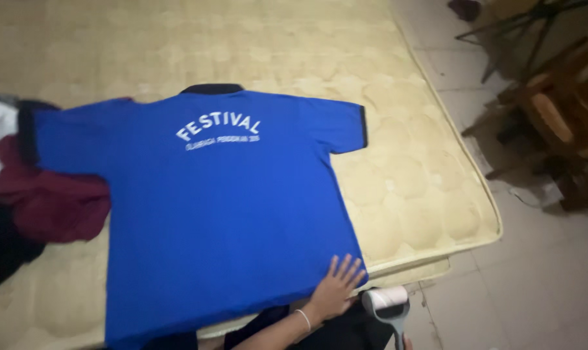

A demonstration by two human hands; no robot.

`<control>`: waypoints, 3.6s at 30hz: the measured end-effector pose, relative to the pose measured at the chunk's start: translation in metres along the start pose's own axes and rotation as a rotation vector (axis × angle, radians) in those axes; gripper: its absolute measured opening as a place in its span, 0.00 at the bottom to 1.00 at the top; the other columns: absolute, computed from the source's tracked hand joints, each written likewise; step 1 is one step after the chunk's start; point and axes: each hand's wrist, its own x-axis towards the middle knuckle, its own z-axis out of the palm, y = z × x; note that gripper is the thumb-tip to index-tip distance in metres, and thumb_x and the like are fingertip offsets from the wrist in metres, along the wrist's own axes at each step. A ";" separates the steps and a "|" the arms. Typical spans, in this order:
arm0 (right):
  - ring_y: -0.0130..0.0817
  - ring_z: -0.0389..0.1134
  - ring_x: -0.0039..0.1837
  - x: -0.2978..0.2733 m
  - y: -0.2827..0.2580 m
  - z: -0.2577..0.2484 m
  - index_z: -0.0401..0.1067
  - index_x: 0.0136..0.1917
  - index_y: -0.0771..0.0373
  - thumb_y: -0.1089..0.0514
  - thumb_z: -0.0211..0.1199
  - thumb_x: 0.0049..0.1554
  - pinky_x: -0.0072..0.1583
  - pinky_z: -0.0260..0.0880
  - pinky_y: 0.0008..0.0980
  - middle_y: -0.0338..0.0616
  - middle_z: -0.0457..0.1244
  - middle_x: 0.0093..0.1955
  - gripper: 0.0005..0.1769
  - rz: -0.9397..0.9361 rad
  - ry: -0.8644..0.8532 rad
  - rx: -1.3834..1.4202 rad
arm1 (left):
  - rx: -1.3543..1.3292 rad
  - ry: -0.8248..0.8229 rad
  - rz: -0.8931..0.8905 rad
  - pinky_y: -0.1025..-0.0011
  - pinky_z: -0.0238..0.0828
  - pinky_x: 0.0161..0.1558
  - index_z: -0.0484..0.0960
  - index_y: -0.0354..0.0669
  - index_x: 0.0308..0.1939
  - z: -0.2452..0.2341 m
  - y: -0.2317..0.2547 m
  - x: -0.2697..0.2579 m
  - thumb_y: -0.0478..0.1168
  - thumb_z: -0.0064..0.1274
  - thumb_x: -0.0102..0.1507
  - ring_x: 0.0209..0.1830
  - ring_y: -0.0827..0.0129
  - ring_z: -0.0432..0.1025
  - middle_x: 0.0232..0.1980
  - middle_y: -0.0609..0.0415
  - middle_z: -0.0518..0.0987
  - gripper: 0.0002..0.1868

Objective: The person uses a lint roller to clean a blue shirt on a bed, moving the tool across the fabric and then folding the shirt.

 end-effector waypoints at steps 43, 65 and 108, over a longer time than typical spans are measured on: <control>0.48 0.68 0.49 0.051 -0.297 0.232 0.76 0.65 0.50 0.65 0.68 0.48 0.51 0.68 0.45 0.47 0.67 0.46 0.31 -0.661 -0.514 -0.012 | -0.102 0.435 -1.027 0.49 0.43 0.75 0.46 0.35 0.79 -0.258 -0.126 -0.270 0.59 0.48 0.66 0.81 0.44 0.47 0.81 0.41 0.54 0.48; 0.40 0.71 0.48 0.138 -0.195 0.141 0.83 0.53 0.50 0.69 0.68 0.43 0.52 0.73 0.37 0.45 0.69 0.48 0.25 -0.316 -0.538 -0.286 | -0.394 0.847 -1.101 0.54 0.51 0.75 0.62 0.36 0.74 -0.217 -0.166 -0.276 0.50 0.40 0.72 0.78 0.51 0.56 0.76 0.39 0.63 0.31; 0.45 0.63 0.44 0.047 -0.325 0.246 0.71 0.71 0.49 0.49 0.68 0.58 0.47 0.66 0.43 0.49 0.60 0.42 0.29 -0.556 -0.841 -0.131 | -0.117 0.794 -0.972 0.52 0.56 0.71 0.78 0.39 0.60 -0.219 -0.119 -0.229 0.44 0.47 0.70 0.71 0.50 0.63 0.69 0.44 0.70 0.18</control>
